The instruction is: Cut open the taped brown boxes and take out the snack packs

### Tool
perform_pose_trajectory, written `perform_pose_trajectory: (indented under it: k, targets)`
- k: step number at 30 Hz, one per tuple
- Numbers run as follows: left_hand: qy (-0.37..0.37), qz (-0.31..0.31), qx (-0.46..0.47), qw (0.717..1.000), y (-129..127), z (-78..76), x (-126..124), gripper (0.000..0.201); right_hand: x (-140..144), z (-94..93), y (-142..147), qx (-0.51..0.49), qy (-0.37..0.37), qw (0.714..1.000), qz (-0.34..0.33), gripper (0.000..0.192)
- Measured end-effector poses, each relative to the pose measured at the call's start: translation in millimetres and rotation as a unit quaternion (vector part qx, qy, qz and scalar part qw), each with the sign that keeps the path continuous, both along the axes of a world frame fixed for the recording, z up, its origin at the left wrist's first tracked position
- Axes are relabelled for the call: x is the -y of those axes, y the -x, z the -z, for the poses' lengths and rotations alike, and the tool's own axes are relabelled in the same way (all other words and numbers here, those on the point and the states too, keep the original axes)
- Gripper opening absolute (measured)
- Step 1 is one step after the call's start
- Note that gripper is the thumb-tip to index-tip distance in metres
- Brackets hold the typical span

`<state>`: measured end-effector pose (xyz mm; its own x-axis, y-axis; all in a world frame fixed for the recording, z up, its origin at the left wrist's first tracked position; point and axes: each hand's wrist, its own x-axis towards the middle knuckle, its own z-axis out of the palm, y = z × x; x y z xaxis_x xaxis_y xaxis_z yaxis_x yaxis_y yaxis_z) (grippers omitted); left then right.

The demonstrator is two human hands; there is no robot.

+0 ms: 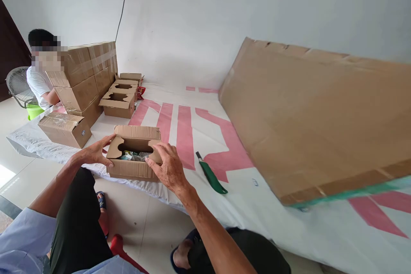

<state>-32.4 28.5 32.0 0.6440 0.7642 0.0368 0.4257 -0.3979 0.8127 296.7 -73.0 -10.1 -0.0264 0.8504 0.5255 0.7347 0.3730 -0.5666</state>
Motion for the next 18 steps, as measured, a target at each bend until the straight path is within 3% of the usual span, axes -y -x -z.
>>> perform_pose_trajectory:
  k: [4,10,14,18]
  targets:
    - [-0.034,-0.023,-0.023,0.999,-6.7,-4.3,4.9,0.118,-0.1,-2.2,0.0,0.021,0.017,1.0,0.015,0.041]
    - [-0.113,-0.171,-0.081,0.975,-49.7,1.0,22.9,0.075,-9.9,-21.2,9.0,0.056,0.082,0.993,0.059,0.039]
    - [-0.121,-0.214,-0.124,0.961,-70.9,-3.9,31.6,0.063,-14.1,-40.5,20.5,0.106,0.153,0.976,0.109,0.042]
    - [-0.097,-0.222,-0.101,0.965,-65.6,-16.2,35.0,0.064,-15.6,-43.8,12.6,0.06,0.136,0.982,0.113,0.037]
